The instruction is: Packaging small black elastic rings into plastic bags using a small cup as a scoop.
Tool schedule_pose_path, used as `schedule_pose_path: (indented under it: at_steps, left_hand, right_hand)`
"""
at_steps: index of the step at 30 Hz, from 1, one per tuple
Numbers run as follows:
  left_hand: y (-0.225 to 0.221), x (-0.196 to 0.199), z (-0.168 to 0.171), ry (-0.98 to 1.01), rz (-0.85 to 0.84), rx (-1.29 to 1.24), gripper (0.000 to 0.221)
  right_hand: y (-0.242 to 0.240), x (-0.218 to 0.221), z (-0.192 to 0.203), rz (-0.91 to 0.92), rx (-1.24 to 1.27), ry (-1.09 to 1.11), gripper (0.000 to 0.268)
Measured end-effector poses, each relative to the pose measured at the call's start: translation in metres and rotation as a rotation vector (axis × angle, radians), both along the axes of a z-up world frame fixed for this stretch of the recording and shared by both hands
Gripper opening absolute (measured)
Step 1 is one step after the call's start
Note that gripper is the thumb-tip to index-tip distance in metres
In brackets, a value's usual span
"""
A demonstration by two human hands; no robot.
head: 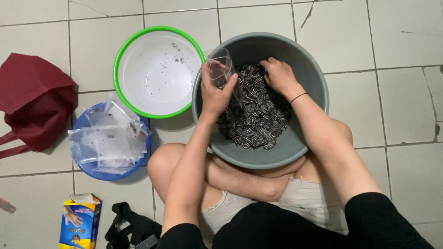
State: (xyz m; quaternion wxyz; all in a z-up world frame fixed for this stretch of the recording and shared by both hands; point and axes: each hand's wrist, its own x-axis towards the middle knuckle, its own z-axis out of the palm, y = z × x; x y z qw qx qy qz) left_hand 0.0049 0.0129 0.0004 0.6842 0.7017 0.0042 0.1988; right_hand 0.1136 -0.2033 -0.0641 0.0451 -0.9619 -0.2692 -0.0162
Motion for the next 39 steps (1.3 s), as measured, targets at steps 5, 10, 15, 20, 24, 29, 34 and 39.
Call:
schedule_pose_path:
  at_steps: [5, 10, 15, 20, 24, 29, 34, 39]
  left_hand:
    - [-0.002, -0.001, 0.001, 0.027, -0.022, 0.059, 0.052]
    - [-0.006, -0.003, 0.004, 0.016, -0.029, 0.099, 0.053]
    - [-0.008, -0.005, 0.007, -0.030, -0.035, 0.163, 0.054]
    - [-0.010, -0.003, 0.003, -0.036, -0.025, 0.156, 0.053]
    - [-0.010, -0.005, 0.002, -0.007, -0.031, 0.127, 0.054]
    - [-0.010, -0.006, 0.002, 0.009, -0.017, 0.164, 0.055]
    - [-0.010, -0.005, -0.004, 0.008, -0.007, 0.199, 0.055]
    - [-0.007, -0.004, -0.003, -0.041, -0.012, 0.330, 0.055]
  right_hand:
    - [-0.004, 0.006, -0.013, 0.030, 0.055, -0.066, 0.020]
    - [-0.007, 0.013, -0.036, 0.063, 0.047, -0.158, 0.016]
    - [-0.008, 0.017, -0.056, 0.073, -0.018, -0.341, 0.008]
    - [-0.010, 0.017, -0.053, 0.084, -0.001, -0.365, 0.009]
    - [-0.008, 0.013, -0.041, 0.075, 0.024, -0.312, 0.014]
    - [0.005, -0.004, -0.004, 0.048, 0.150, -0.304, 0.013]
    - [0.012, -0.023, 0.035, 0.042, 0.339, -0.323, 0.010]
    - [0.021, -0.037, 0.071, 0.128, 0.631, -0.577, 0.009]
